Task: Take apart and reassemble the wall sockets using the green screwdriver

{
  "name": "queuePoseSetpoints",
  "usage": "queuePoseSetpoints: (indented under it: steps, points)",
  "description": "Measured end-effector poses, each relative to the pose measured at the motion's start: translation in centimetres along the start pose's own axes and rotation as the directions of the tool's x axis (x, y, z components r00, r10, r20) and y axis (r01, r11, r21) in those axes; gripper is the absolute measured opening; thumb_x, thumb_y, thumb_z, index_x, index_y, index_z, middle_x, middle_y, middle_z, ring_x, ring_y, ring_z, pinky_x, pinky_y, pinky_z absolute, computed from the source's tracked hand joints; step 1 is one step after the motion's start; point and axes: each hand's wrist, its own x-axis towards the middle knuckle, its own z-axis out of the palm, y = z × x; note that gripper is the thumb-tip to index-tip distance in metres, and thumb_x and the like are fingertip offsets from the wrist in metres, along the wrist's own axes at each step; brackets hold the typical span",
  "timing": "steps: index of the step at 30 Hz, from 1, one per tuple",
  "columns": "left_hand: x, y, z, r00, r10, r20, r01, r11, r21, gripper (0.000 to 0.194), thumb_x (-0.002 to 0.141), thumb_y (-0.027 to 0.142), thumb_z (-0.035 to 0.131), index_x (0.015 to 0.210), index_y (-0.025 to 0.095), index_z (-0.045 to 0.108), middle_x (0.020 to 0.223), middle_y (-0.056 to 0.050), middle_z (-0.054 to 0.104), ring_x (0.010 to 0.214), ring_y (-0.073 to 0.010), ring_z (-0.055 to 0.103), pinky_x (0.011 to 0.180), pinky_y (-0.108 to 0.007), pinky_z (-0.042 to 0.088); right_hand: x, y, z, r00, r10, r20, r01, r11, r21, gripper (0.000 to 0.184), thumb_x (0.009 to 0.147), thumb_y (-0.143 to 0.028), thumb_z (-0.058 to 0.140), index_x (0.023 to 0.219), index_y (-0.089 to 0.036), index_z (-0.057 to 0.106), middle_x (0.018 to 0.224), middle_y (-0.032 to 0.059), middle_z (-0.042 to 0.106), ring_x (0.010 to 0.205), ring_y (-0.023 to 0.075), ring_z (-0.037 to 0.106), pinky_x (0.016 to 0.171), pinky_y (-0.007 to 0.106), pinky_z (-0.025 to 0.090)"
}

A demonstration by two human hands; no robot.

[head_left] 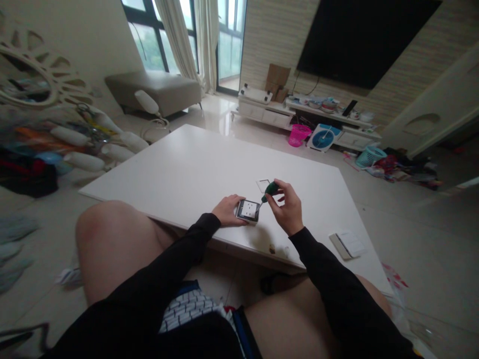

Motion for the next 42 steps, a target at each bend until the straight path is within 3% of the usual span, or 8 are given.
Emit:
queuePoseSetpoints:
  steps: [7, 17, 30, 42]
  points:
    - [-0.05, 0.14, 0.04, 1.0, -0.006, -0.004, 0.006, 1.0, 0.005, 0.09, 0.062, 0.062, 0.092, 0.136, 0.021, 0.06, 0.123, -0.012, 0.07, 0.114, -0.034, 0.068, 0.102, -0.049, 0.053, -0.14, 0.49, 0.15, 0.991, 0.029, -0.128, -0.045, 0.992, -0.119, 0.033, 0.088, -0.035, 0.08, 0.111, -0.024, 0.059, 0.093, 0.0011, 0.068, 0.075, 0.0181, 0.068, 0.057, 0.03, 0.055]
    - [-0.1, 0.27, -0.05, 1.0, -0.011, 0.0, 0.011, 1.0, 0.004, 0.089, 0.061, 0.057, 0.093, 0.136, 0.022, 0.06, 0.122, -0.012, 0.07, 0.114, -0.0348, 0.068, 0.101, -0.05, 0.053, -0.14, 0.46, 0.84, 0.992, 0.089, -0.089, -0.086, 0.996, 0.04, 0.036, 0.095, -0.033, 0.071, 0.127, -0.026, 0.056, 0.109, 0.0028, 0.063, 0.074, 0.0142, 0.069, 0.051, 0.025, 0.061]
    - [-0.28, 0.09, 0.07, 1.0, -0.007, 0.004, 0.007, 1.0, 0.004, 0.09, 0.063, 0.056, 0.091, 0.139, 0.022, 0.059, 0.123, -0.011, 0.069, 0.115, -0.0342, 0.066, 0.104, -0.051, 0.052, -0.37, 0.73, 0.88, 0.995, 0.07, -0.07, -0.067, 0.997, 0.04, 0.04, 0.098, -0.031, 0.069, 0.136, -0.03, 0.054, 0.114, 0.0045, 0.063, 0.081, 0.0163, 0.07, 0.047, 0.023, 0.056]
    - [-0.25, 0.19, -0.19, 0.998, 0.019, 0.067, -0.021, 1.0, 0.023, 0.096, 0.068, 0.055, 0.088, 0.149, 0.021, 0.05, 0.142, -0.014, 0.063, 0.13, -0.0384, 0.059, 0.111, -0.054, 0.045, -0.64, 0.98, 0.28, 0.994, 0.107, -0.02, -0.106, 0.994, 0.034, 0.041, 0.098, -0.031, 0.069, 0.137, -0.03, 0.055, 0.119, 0.0051, 0.063, 0.083, 0.0163, 0.07, 0.049, 0.025, 0.058]
